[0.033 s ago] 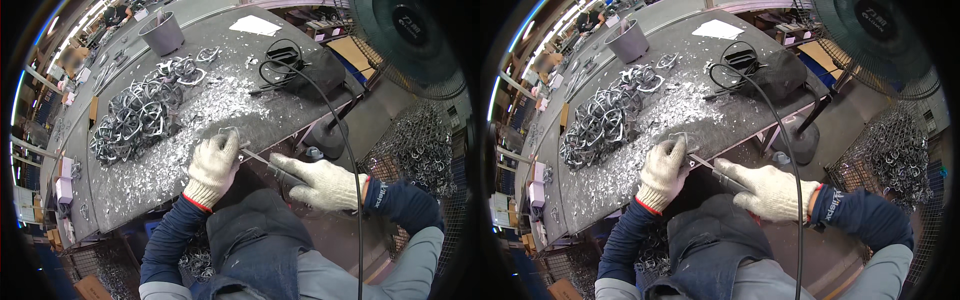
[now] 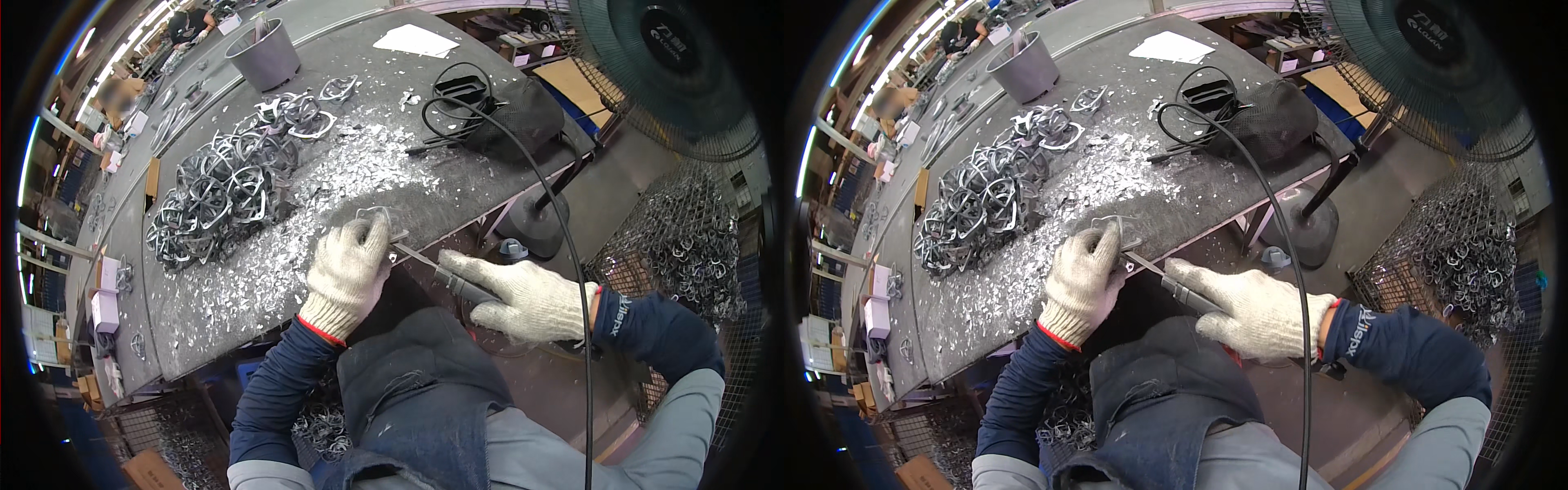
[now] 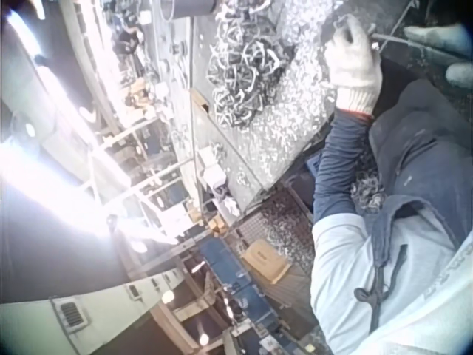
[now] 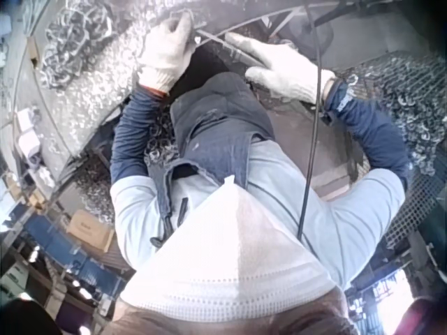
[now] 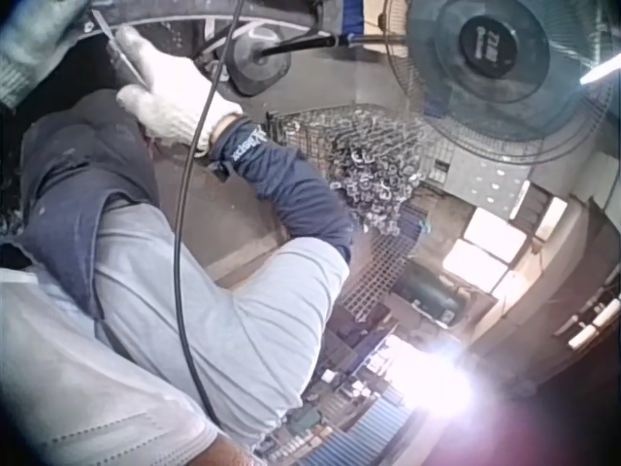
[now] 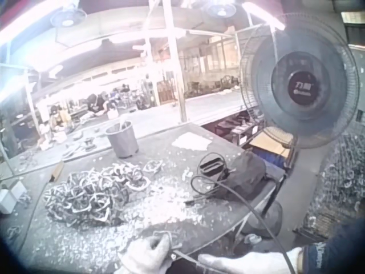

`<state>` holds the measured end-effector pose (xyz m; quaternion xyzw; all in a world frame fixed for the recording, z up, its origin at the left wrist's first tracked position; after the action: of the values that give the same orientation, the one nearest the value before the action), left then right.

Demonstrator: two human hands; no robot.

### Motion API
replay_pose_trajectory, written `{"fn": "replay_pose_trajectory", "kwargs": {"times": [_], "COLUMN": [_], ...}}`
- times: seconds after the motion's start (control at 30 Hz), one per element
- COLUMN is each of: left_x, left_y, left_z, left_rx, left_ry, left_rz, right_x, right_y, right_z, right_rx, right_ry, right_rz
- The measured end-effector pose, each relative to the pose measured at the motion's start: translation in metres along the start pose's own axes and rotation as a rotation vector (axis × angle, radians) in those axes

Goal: The person deburrs metal brackets using a handheld power filing tool, turning each bracket to file its inner surfaces and outer edges.

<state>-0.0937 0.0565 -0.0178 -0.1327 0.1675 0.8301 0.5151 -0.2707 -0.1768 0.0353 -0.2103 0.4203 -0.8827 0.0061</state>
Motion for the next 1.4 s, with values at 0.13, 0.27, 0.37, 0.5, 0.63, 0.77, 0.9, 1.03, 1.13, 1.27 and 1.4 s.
{"fn": "replay_pose_trajectory", "kwargs": {"times": [0.13,0.27,0.37,0.5,0.63,0.77,0.9,1.03,1.13,1.27,1.4], "left_x": [0.003,0.001,-0.008,-0.016,-0.024,-0.026,-0.024,-0.022,-0.020,-0.015,-0.014], "left_y": [-0.008,-0.010,-0.002,-0.006,-0.005,-0.006,-0.009,-0.010,-0.015,-0.017,-0.022], "left_z": [-0.005,-0.001,0.007,0.009,0.015,0.016,0.016,0.016,0.013,0.006,0.005], "left_rx": [0.010,0.034,0.044,0.054,0.126,0.167,0.165,0.200,0.201,0.217,0.266], "left_ry": [-0.001,-0.005,-0.005,-0.130,-0.179,-0.237,-0.253,-0.241,-0.213,-0.180,-0.154], "left_rz": [0.002,-0.002,-0.048,0.053,0.082,0.133,0.142,0.162,0.142,0.161,0.141], "right_x": [0.002,0.005,0.003,-0.005,-0.007,-0.008,-0.013,-0.007,-0.009,-0.007,-0.006], "right_y": [-0.012,-0.007,0.011,0.003,0.011,0.002,-0.003,0.008,-0.001,0.014,0.026], "right_z": [0.002,0.007,0.009,0.022,0.022,0.014,0.017,0.014,0.012,-0.001,-0.005], "right_rx": [-0.631,-0.712,-0.547,0.494,0.708,0.825,0.787,0.761,0.575,0.195,0.098], "right_ry": [-0.213,-0.277,-0.272,0.079,0.273,0.450,0.430,0.360,0.212,0.081,0.092], "right_rz": [-0.329,-0.376,-0.389,-0.045,0.012,0.164,0.137,0.043,-0.106,-0.124,-0.043]}}
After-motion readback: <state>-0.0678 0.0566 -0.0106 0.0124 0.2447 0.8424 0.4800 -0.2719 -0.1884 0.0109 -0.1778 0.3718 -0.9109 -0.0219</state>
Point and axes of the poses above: each hand's wrist, its own x-axis away from the middle knuckle, its own z-axis out of the back of the hand, y = z × x, the point moved 2 cm from there along -x, towards the middle knuckle, and after that the axes turned 3 degrees about -z, right-handed, at the moved point
